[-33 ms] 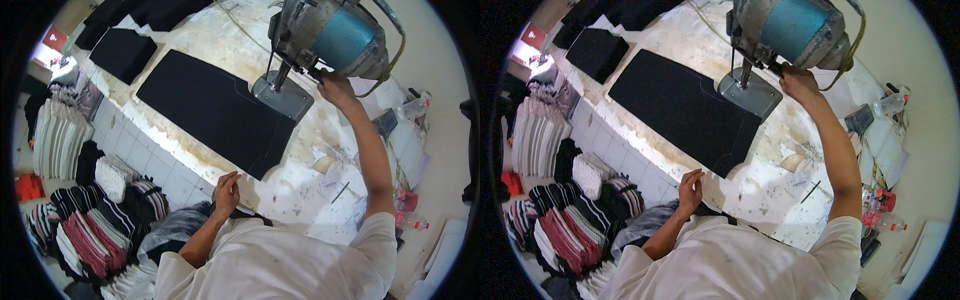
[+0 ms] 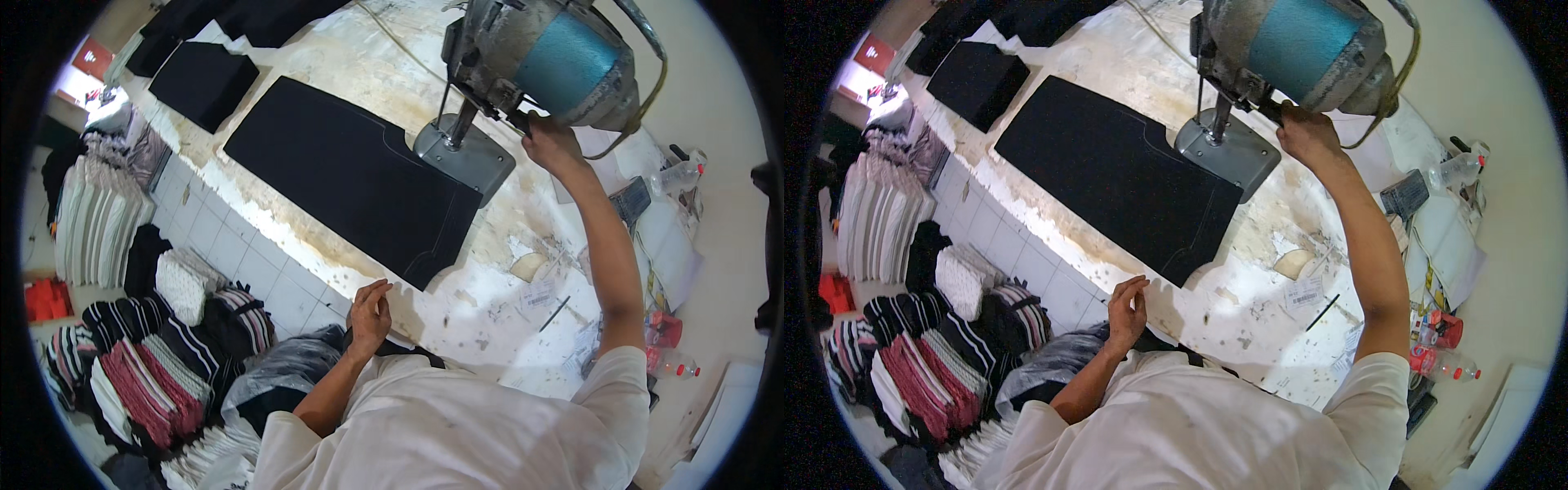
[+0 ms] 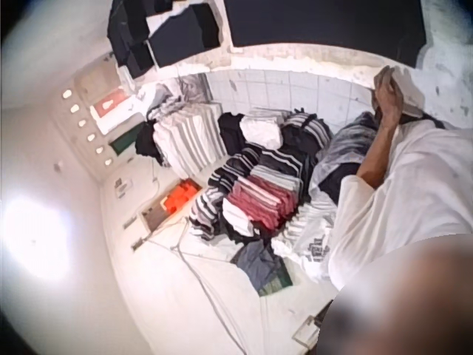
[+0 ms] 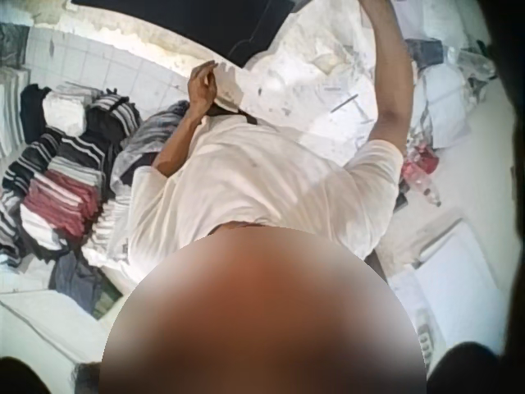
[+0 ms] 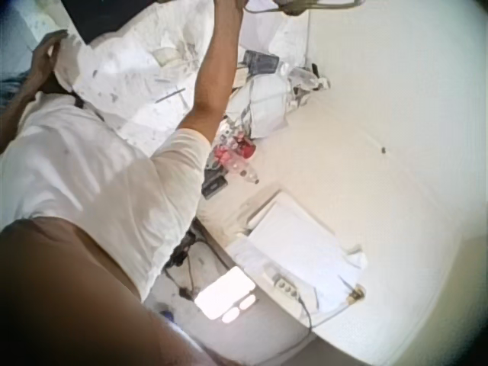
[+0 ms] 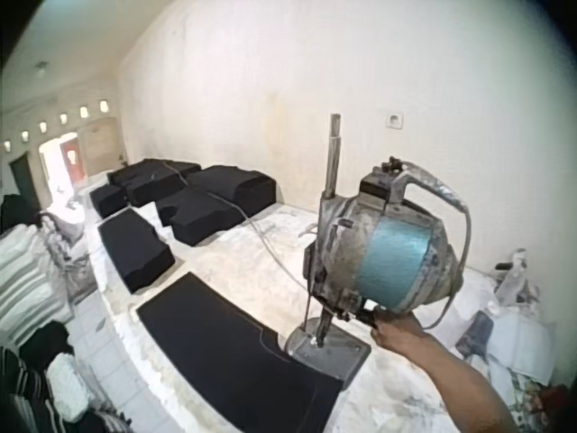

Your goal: The person places a paper pattern on a black fabric piece, traces its outline with a marker, and then uses a manual fabric cutter to cut along the traced line. The cut fabric piece is set aside on the table.

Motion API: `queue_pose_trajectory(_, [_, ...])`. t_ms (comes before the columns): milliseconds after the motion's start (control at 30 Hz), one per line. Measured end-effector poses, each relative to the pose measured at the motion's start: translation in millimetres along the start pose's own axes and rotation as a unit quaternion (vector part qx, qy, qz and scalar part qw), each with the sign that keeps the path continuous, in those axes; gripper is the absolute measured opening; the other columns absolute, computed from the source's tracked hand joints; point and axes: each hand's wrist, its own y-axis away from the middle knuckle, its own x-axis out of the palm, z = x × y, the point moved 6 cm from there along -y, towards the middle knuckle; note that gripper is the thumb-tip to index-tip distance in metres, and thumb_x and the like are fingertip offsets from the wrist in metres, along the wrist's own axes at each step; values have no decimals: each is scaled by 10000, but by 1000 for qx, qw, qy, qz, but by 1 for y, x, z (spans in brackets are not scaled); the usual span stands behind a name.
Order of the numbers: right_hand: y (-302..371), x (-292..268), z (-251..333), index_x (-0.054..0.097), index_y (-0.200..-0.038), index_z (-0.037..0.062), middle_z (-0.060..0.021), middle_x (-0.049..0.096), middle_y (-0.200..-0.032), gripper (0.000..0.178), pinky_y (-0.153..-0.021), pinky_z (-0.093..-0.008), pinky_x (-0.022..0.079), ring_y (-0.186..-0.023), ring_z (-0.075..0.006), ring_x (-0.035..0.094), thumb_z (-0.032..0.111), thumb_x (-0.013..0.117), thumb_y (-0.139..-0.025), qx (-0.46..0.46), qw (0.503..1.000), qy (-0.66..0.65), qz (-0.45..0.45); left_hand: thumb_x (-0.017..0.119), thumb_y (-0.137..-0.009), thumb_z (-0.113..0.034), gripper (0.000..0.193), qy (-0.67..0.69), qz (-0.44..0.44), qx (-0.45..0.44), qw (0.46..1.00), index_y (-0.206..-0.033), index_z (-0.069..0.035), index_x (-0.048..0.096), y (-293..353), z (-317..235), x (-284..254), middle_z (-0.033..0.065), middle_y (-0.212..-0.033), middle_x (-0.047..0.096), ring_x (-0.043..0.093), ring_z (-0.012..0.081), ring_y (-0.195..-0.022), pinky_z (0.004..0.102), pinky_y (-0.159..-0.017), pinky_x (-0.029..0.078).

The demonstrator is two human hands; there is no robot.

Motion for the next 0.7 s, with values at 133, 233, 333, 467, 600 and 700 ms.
queue_pose_trajectory(133, [33,6,-25,629,-1218,-9,-268,753,-1187,357,-961,-536,601,-1107,-446,740,255,692,-986,-33,999,15,-26,679,-1000,59,293,77,-35,-206,975,-1253,-49,777,41,11,23,148,-1197,790,777,273,-984,366,-900,616])
queue_pose_trajectory(233, [61,12,-48,617,-1267,-25,-283,723,-1240,402,-1013,-535,572,-1176,-456,703,250,693,-985,-30,999,-36,-16,664,-1045,19,247,114,-72,-283,950,-1255,-37,783,51,20,35,132,-1174,804,781,220,-968,339,-883,613])
queue_pose_trajectory(333, [88,22,-74,604,-1360,-8,-284,689,-1307,472,-1072,-534,531,-1236,-471,659,258,694,-981,-16,998,-65,-11,638,-1074,-1,245,167,-104,-357,913,-1272,-21,781,54,35,41,117,-1175,814,780,202,-1032,335,-903,611])
queue_pose_trajectory(467, [104,34,-116,616,-1461,91,-223,661,-1429,518,-1166,-547,472,-1322,-457,618,320,686,-1002,-1,993,-94,69,627,-1082,7,257,158,-131,-327,922,-1284,-30,783,46,38,35,115,-1149,818,778,201,-1037,335,-925,608])
queue_pose_trajectory(600, [118,23,-135,618,-1472,101,-194,663,-1449,529,-1175,-541,469,-1342,-420,613,346,685,-1008,-109,991,72,-36,638,-1073,18,250,145,-140,-313,928,-1263,-37,792,35,37,30,119,-1145,816,777,203,-1022,326,-923,606])
queue_pose_trajectory(700, [122,23,-152,620,-1466,100,-192,663,-1440,525,-1166,-538,468,-1332,-416,613,349,686,-1008,-85,996,23,-22,654,-1058,25,258,140,-154,-305,929,-1265,-39,794,30,35,27,121,-1135,817,778,205,-1018,327,-921,607])
